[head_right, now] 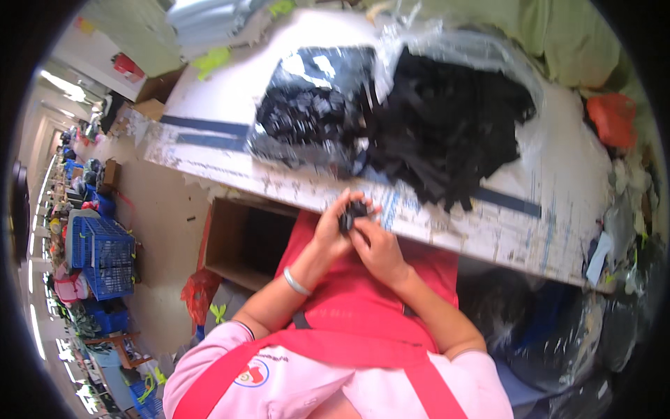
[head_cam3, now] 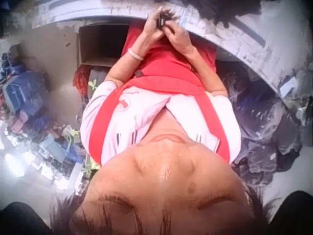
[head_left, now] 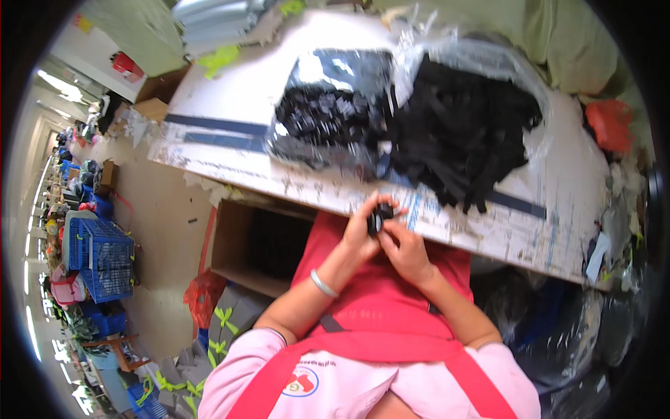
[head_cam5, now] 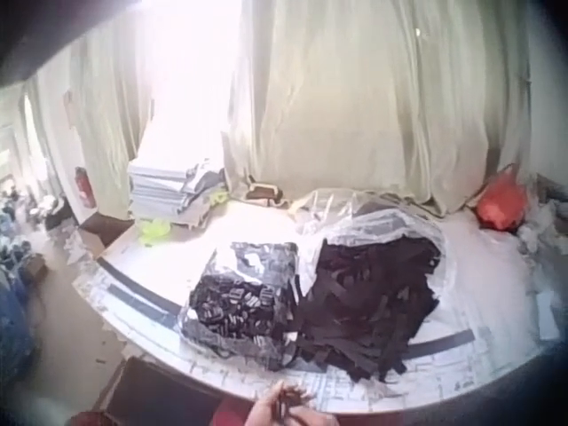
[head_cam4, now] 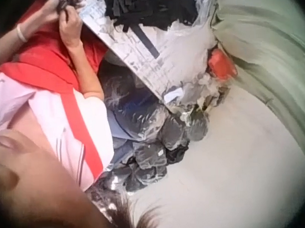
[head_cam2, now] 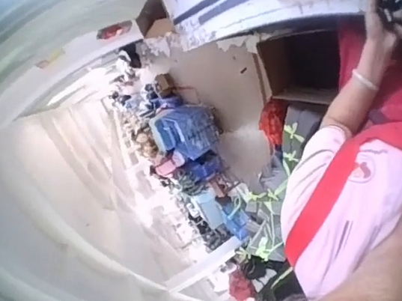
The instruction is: Assembling plastic buckles onto black nylon webbing straps.
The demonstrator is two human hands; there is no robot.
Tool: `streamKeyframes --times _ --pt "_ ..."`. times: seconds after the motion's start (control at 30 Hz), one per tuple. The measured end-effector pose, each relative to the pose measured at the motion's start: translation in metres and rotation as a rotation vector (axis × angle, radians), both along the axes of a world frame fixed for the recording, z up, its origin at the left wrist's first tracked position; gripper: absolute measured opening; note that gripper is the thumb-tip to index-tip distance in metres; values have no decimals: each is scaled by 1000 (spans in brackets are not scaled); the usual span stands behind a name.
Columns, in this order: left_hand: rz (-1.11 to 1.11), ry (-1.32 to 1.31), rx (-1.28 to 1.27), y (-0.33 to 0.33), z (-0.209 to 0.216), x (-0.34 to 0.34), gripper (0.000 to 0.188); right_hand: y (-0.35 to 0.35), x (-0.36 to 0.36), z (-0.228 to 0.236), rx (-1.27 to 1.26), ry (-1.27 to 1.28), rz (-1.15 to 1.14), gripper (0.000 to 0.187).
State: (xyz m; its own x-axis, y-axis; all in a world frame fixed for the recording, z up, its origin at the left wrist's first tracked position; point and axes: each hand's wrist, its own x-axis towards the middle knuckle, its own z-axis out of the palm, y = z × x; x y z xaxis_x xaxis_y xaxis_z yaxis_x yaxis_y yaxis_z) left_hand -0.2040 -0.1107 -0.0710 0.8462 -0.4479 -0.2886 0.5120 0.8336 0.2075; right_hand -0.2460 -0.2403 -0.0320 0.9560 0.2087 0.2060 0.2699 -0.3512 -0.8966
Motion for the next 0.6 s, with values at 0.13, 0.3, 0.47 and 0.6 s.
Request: streamKeyframes --times 0.13,0.3,0.47,0.6 --pt "24 70 129 -4 21 5 33 0 5 10 103 194 1 20" --pt "39 28 271 -12 14 -4 34 -1 1 -5 122 291 -46 23" --pt "31 140 67 -8 12 -5 31 -2 -2 3 248 429 -46 17" --pt "-7 251 -184 -5 8 -2 29 -4 -2 9 275 386 -45 15"
